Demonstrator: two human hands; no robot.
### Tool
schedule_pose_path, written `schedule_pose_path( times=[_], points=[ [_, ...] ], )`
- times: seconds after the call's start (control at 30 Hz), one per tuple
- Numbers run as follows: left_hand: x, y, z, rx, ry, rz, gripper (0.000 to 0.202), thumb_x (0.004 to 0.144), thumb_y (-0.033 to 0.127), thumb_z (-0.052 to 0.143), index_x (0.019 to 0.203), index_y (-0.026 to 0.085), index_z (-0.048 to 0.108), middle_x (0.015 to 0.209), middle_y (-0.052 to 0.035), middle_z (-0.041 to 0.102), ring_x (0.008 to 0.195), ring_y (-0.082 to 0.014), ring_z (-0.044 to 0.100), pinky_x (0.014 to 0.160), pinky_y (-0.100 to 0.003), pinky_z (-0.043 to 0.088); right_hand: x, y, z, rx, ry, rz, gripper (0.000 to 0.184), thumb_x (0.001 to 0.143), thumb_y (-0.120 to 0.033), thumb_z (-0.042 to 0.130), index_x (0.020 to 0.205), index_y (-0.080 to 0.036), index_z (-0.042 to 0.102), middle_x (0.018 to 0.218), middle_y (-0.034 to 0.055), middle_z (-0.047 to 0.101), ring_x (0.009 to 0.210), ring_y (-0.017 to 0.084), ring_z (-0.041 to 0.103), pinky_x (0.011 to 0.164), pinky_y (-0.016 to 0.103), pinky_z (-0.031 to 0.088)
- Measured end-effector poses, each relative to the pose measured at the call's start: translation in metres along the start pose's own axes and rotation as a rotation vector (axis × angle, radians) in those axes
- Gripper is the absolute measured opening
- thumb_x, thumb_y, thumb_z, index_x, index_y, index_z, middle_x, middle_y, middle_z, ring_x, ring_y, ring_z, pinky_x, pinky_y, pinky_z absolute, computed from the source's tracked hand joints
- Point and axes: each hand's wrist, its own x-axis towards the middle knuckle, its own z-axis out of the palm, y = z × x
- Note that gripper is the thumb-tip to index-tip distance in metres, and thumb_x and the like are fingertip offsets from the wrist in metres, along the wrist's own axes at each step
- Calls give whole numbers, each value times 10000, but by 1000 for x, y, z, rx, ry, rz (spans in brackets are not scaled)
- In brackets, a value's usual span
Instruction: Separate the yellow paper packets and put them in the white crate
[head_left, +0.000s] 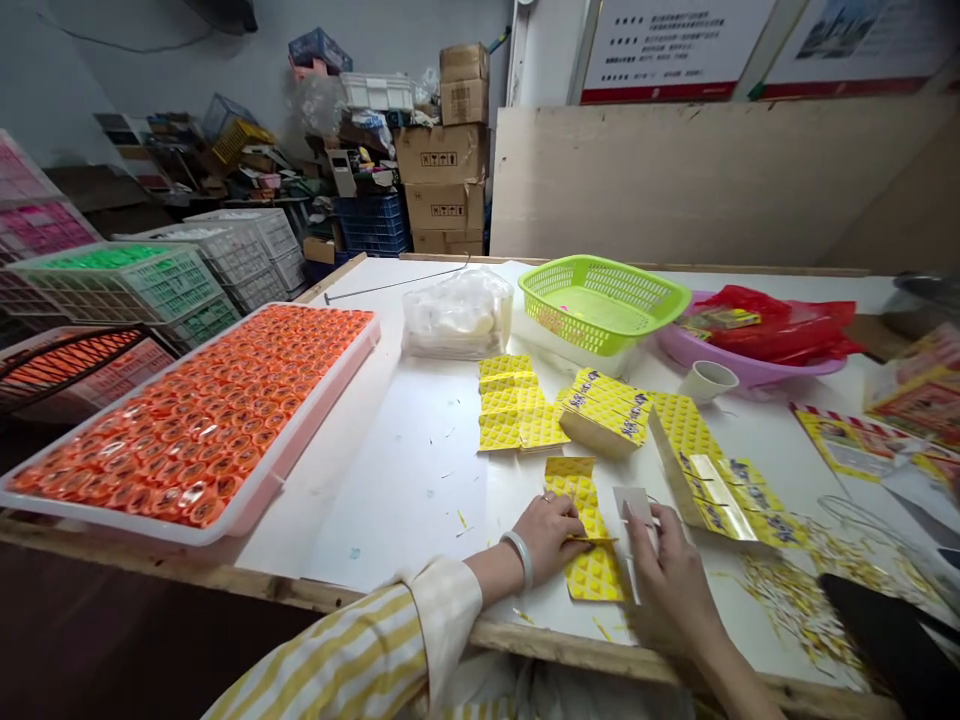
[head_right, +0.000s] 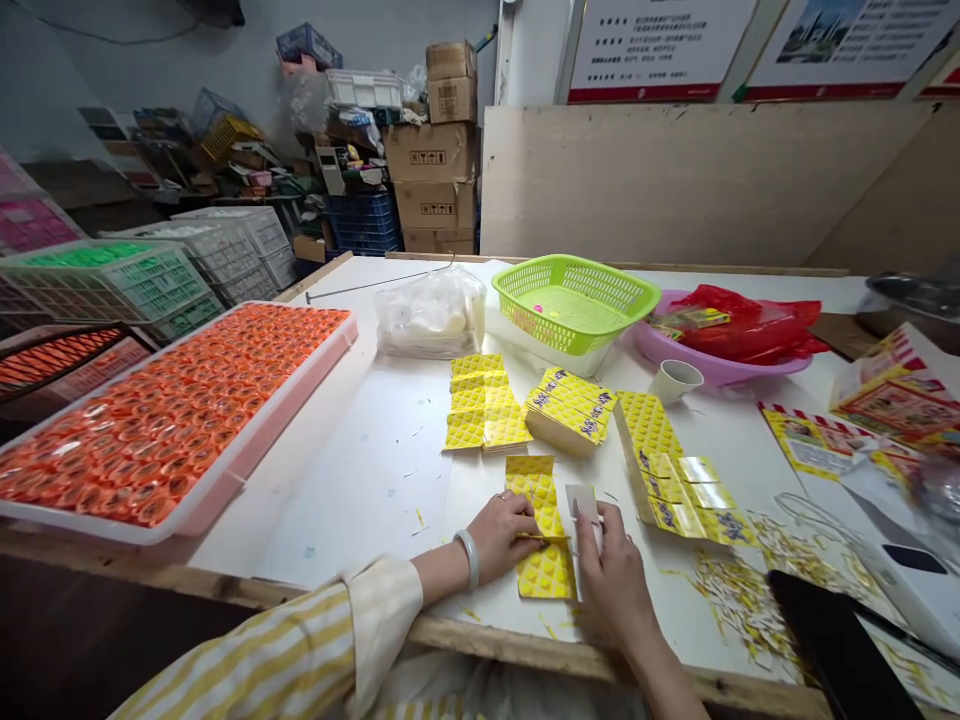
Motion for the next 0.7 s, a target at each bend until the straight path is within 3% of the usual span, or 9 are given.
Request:
schedule_pose_path(
  times=[0.27,0.37,0.57,0.7],
  points=[
    [5,12,15,-3,-8,32,169,852,349,602,843,205,689,938,-20,617,894,-185,527,748,-318,396,18,23,10,-231,-123,-29,330,884,-449,291,992,-181,449,626,72,649,500,241,615,454,280,363],
    [5,12,15,1,-10,25,174,859,355,587,873,213,686,946,-25,612,909,-190,524,751,-322,396,16,26,11,-313,-146,-116,334,898,-431,272,993,-167,452,660,87,660,473,222,602,440,266,333],
    [6,13,13,11,-21,38,194,864,370,574,881,214,689,945,-31,601,906,-205,525,744,-333,416,13,14,12,-697,-204,-227,288,940,-348,274,1029,-140,453,481,14,563,390,196,535,420,235,151],
    [5,14,9,-9,-47,83,168,860,303,565,855,197,696,934,-52,593,891,-209,531,736,-330,434,9,0,14,-940,-244,-292,166,927,-245,363,1019,-137,450,457,-5,525,405,194,538,440,248,131]
  ],
)
